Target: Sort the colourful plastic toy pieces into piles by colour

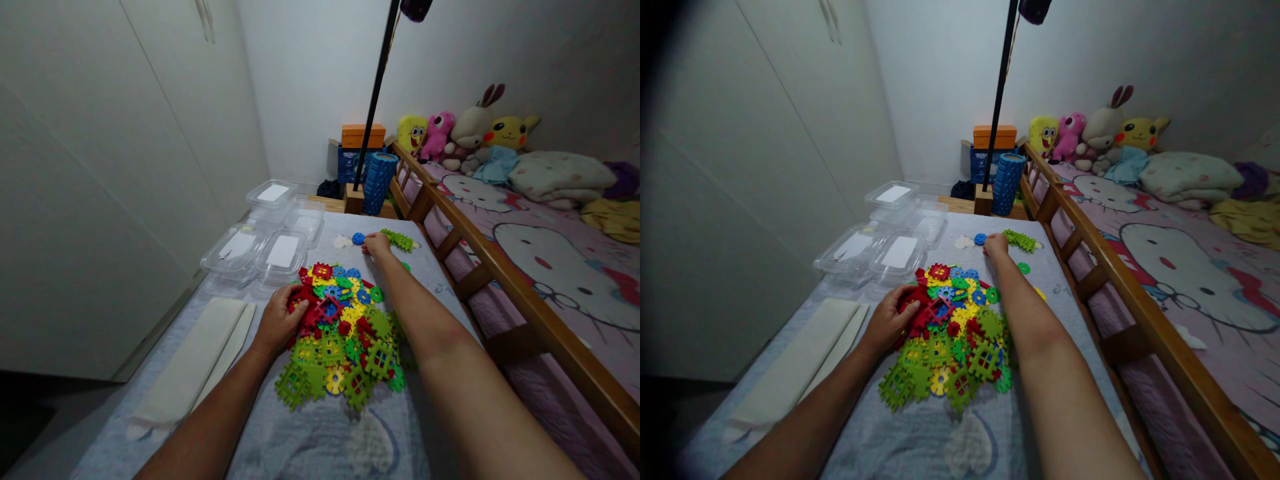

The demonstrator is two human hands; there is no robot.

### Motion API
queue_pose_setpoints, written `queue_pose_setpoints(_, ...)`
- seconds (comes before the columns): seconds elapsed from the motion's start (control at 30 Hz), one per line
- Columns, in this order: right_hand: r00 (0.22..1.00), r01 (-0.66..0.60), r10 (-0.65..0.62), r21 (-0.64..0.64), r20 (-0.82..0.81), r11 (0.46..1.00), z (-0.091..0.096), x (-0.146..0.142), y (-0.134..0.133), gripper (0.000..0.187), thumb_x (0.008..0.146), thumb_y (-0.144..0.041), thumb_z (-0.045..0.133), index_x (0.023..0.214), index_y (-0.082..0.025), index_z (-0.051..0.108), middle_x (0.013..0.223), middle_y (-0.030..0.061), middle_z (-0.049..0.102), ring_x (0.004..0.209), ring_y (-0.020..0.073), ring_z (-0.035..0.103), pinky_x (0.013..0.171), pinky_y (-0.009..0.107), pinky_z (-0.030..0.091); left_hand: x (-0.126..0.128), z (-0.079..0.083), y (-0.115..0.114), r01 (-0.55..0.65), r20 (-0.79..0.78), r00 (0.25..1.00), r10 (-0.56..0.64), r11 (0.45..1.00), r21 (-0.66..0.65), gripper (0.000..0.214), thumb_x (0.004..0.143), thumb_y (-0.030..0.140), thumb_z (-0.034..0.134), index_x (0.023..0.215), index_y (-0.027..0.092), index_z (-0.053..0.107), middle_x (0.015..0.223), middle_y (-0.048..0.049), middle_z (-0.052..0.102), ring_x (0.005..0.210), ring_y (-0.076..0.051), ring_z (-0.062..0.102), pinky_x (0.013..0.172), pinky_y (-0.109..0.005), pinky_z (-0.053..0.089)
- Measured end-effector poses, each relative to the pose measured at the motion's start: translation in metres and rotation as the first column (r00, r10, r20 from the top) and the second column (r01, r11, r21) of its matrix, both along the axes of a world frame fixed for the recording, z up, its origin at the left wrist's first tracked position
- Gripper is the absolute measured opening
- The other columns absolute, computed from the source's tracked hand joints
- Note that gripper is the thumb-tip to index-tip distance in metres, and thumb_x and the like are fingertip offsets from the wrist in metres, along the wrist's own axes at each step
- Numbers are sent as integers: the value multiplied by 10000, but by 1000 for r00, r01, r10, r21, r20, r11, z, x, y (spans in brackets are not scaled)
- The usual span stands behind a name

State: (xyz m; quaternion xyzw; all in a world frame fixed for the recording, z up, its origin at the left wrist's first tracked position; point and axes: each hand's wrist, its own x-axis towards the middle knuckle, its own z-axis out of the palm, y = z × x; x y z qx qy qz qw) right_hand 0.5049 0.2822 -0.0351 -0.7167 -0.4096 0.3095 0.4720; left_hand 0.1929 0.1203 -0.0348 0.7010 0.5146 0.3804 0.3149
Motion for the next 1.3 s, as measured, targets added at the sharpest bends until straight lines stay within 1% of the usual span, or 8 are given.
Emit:
queue_pose_setpoints(0.17,993,46,-47,-10,-112,999,19,-12,-24,164,686,-79,593,813,-179,564,653,-16,585,552,97,579,564,209,517,-1,-1,1,1,-21,1000,0,1000,13,386,855,433,601,1168,214,655,1157,-81,700,1117,-280,631,1018,-450,479)
queue_pose_setpoints(0.37,967,-119,135,86,-216,989,38,-4,-94,123,717,-167,609,835,-197,592,787,11,661,703,130,658,648,239,552,-1,0,1,0,-21,1000,0,1000,26,372,852,421,597,1155,214,656,1141,-80,702,1107,-280,630,1016,-455,481)
queue_pose_setpoints(0.5,958,-284,283,5,42,959,36,-1,-146,111,725,-208,634,832,-188,654,805,24,692,736,160,645,657,258,509,0,0,1,2,-27,1000,-1,999,37,368,849,422,598,1145,211,656,1134,-81,703,1108,-281,630,1017,-457,479)
queue_pose_setpoints(0.6,869,-395,410,-108,279,912,32,-7,-173,94,746,-211,635,808,-195,705,829,23,711,793,173,635,721,266,485,0,0,1,3,-32,999,-1,999,44,377,846,424,597,1145,202,655,1143,-89,700,1117,-284,626,1028,-466,471)
queue_pose_setpoints(0.77,775,-396,441,-196,453,897,38,-18,-195,128,757,-185,643,842,-209,735,954,38,728,909,192,647,812,277,472,-1,-3,2,-21,-18,1000,22,999,26,372,845,411,586,1138,192,653,1144,-97,702,1102,-278,637,1003,-456,492)
queue_pose_setpoints(1.03,695,-526,565,-222,444,821,49,-4,-237,294,819,-373,674,1051,-211,751,1083,75,731,1050,272,632,947,381,477,-1,-9,4,-51,-7,999,51,999,3,378,845,410,573,1135,184,658,1126,-99,707,1056,-267,653,963,-439,512)
queue_pose_setpoints(1.17,701,-538,563,-195,437,820,40,-2,-251,495,785,-408,734,1225,-188,683,1244,125,677,1161,309,596,1020,446,448,-1,-9,4,-54,-14,998,54,998,8,373,840,414,576,1125,191,667,1112,-92,712,1052,-266,653,971,-436,508)
queue_pose_setpoints(1.3,745,-510,498,-103,445,854,35,-8,-249,471,746,-369,778,1170,-192,672,1179,110,670,1122,284,586,979,419,457,-2,-9,4,-57,-21,998,57,998,11,378,844,421,572,1124,186,669,1117,-97,712,1050,-270,653,975,-443,505)
